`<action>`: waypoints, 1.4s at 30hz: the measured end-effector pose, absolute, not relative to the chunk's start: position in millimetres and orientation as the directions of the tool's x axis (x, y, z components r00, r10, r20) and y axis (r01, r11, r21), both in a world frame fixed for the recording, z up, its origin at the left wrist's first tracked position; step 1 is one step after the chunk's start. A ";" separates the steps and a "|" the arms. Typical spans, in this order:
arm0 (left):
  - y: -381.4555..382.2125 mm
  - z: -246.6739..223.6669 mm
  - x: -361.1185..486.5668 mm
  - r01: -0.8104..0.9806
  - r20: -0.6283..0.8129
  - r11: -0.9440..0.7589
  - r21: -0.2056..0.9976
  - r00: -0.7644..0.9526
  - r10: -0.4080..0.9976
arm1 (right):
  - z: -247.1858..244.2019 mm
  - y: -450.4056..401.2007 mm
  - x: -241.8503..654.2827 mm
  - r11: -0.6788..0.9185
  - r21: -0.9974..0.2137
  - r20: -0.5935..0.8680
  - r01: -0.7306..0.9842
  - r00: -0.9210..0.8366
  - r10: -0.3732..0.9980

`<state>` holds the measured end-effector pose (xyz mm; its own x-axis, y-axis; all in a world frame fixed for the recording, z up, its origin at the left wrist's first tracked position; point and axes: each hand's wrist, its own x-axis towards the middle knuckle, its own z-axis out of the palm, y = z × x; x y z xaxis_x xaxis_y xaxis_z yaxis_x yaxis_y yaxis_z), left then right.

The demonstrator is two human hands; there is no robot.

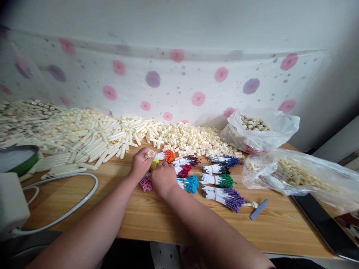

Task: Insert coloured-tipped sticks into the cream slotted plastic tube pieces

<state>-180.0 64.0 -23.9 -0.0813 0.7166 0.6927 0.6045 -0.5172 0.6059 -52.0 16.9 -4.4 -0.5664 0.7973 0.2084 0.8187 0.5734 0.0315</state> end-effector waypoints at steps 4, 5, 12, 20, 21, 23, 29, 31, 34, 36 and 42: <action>62.2 -25.0 -175.8 0.587 0.675 -0.506 0.632 -0.098 0.731 | -5.8 19.0 -56.1 0.575 0.038 0.208 0.817 -0.569 0.795; 62.1 -25.8 -175.0 0.584 0.666 -0.498 0.642 -0.101 0.739 | -5.8 18.9 -56.2 0.578 0.040 0.208 0.815 -0.572 0.793; 67.2 -34.1 -177.8 0.610 0.600 -0.435 0.662 -0.084 0.795 | 4.2 14.0 -38.3 0.561 0.055 0.181 0.826 -0.560 0.808; 59.1 -10.3 -168.2 0.577 0.519 -0.436 0.690 0.025 0.854 | 22.9 24.1 43.5 0.579 -0.051 0.221 0.814 -0.556 0.801; 56.3 -5.1 -161.1 0.563 0.482 -0.437 0.701 0.078 0.873 | 23.7 26.2 50.4 0.598 -0.113 0.248 0.794 -0.560 0.791; 51.6 4.5 -144.3 0.539 0.341 -0.406 0.738 0.223 0.913 | 24.4 29.9 59.4 0.629 -0.270 0.314 0.729 -0.551 0.773; 52.0 23.1 -102.7 0.501 0.111 -0.247 0.829 0.285 0.952 | 20.6 40.5 74.2 0.584 -0.551 0.432 0.597 -0.395 0.811; 51.7 25.3 -95.3 0.444 0.125 -0.232 0.866 0.257 0.958 | 16.9 44.5 79.6 0.522 -0.751 0.430 0.405 -0.300 0.852; 47.4 22.6 -89.3 0.303 0.177 -0.260 0.917 0.275 0.945 | 12.3 47.8 84.5 0.317 -0.943 0.333 -0.102 -0.255 0.908; 44.7 17.0 -88.8 0.215 0.203 -0.265 0.940 0.273 0.941 | 11.5 46.8 84.8 0.208 -0.940 0.286 -0.272 -0.291 0.913; 44.4 2.8 -90.2 0.064 0.254 -0.276 0.959 0.235 0.938 | 12.9 38.9 78.9 0.208 -0.942 0.282 -0.262 -0.287 0.915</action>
<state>-90.2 44.4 2.8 0.2353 0.9380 0.2545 0.0642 -0.2763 0.9589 78.9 38.9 12.9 -0.2870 0.9154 0.2822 -0.2624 0.2082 -0.9422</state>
